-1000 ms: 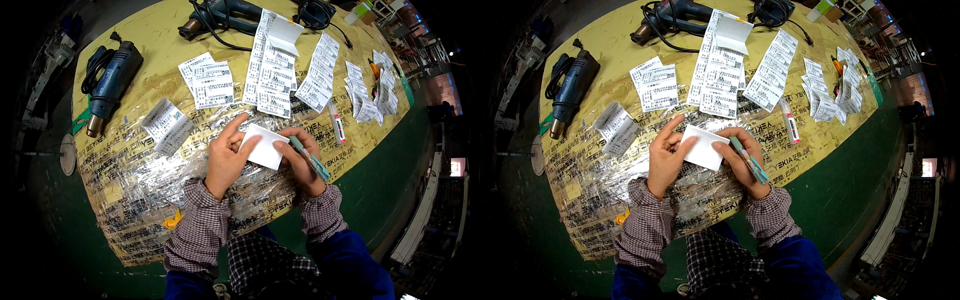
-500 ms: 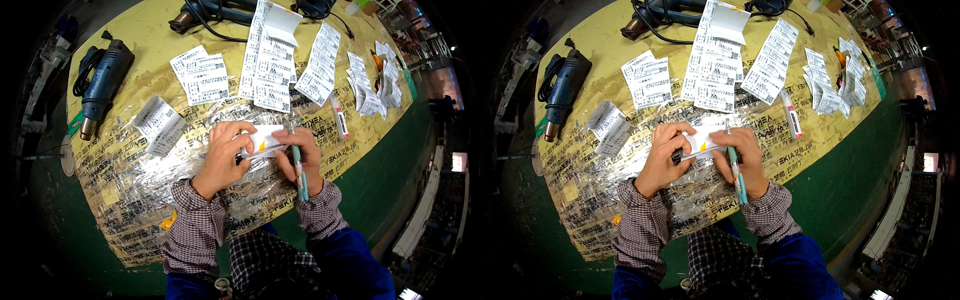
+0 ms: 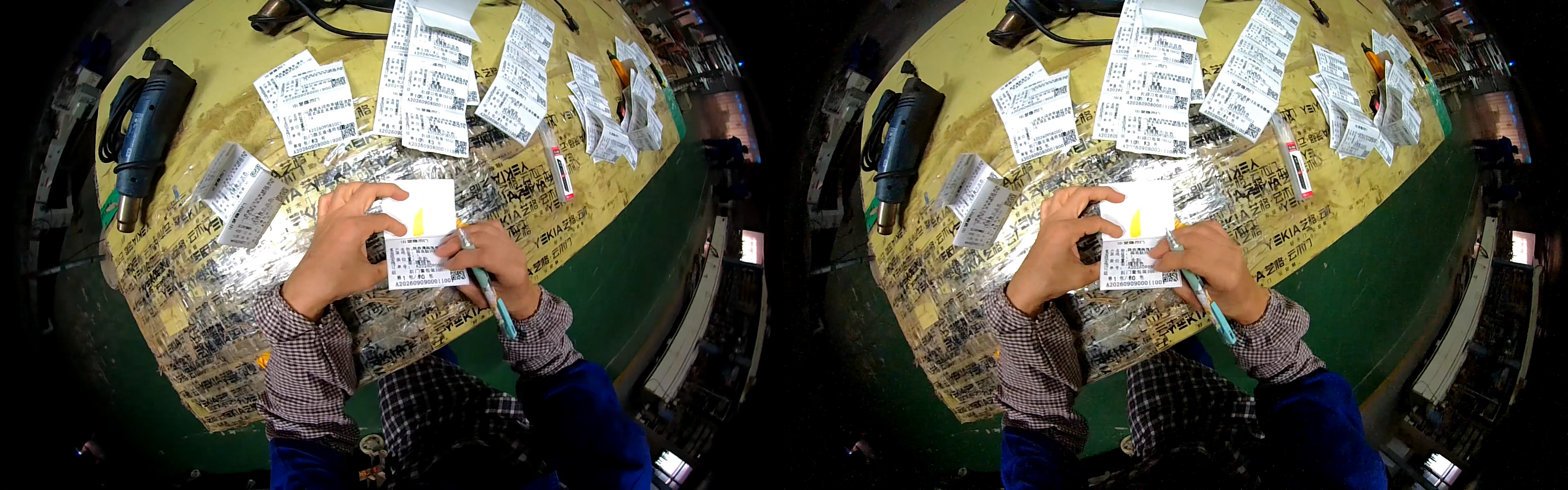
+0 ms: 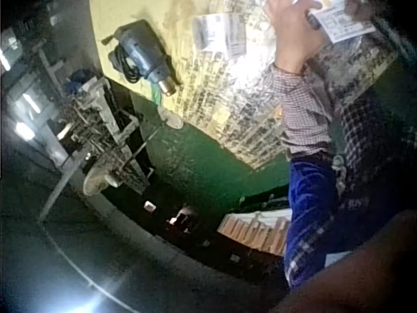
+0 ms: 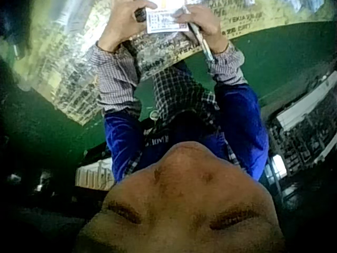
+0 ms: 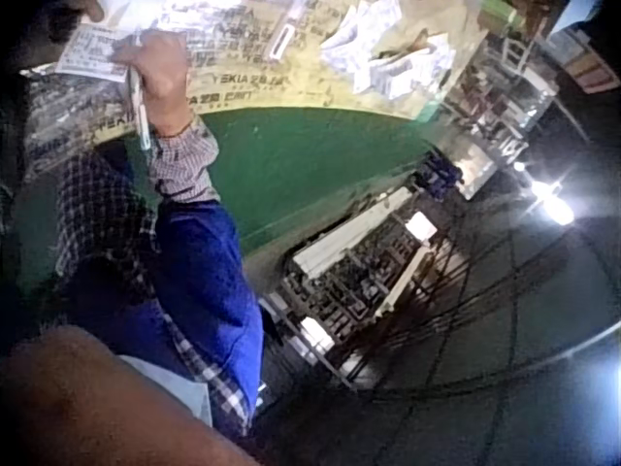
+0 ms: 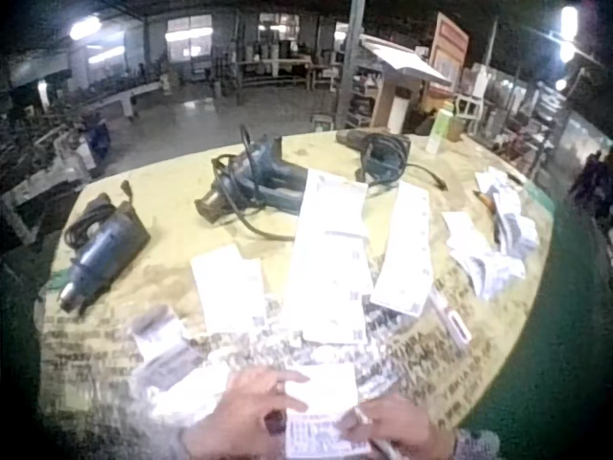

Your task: The person sorts through a stack of printed shipping labels on a workbench, separating them into smaller piles. They use a pen to write on the labels and a yellow marker to highlight specific sections. The person handles the labels one by one, organizing them into neat stacks.

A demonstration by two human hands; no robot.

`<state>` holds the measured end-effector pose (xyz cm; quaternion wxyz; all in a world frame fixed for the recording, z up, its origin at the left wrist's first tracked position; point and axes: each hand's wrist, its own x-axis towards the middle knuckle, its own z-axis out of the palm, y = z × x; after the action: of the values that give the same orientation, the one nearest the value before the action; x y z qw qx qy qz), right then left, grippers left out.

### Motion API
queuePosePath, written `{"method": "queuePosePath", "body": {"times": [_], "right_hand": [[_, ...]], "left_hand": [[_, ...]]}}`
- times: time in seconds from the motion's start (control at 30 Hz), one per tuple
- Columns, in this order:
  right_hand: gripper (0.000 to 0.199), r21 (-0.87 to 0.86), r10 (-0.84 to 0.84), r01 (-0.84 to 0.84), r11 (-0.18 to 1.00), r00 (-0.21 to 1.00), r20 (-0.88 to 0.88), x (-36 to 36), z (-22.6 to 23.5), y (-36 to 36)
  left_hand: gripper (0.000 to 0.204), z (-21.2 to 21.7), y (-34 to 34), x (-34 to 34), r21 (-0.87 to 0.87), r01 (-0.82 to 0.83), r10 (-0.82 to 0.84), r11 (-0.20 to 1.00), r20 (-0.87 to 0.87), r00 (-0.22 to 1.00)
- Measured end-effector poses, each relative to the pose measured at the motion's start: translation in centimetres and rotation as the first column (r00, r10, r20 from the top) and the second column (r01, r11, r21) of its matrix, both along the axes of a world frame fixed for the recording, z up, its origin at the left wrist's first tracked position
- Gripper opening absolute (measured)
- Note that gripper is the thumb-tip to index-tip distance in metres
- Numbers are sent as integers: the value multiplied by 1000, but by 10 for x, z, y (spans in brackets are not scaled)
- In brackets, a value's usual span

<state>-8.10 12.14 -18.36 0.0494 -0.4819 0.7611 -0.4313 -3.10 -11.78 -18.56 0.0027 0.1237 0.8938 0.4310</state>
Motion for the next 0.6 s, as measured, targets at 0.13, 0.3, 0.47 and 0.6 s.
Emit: {"method": "queuePosePath", "body": {"times": [0.13,0.3,0.47,0.6], "right_hand": [[19,50,-22,25,998,997,-69,-1,0,1],[16,91,-55,70,993,987,-150,-3,3,-2],[19,108,-68,78,991,994,-90,-1,-1,-2],[20,96,-82,90,991,993,-85,-1,-4,-2]], "left_hand": [[30,1,0,1,-9,4,-4,1000,10,1000],[31,1,1,0,-16,6,-6,1000,12,1000],[30,4,1,0,-21,4,-3,1000,45,999],[30,3,1,-1,-23,7,-7,1000,37,999]]}}
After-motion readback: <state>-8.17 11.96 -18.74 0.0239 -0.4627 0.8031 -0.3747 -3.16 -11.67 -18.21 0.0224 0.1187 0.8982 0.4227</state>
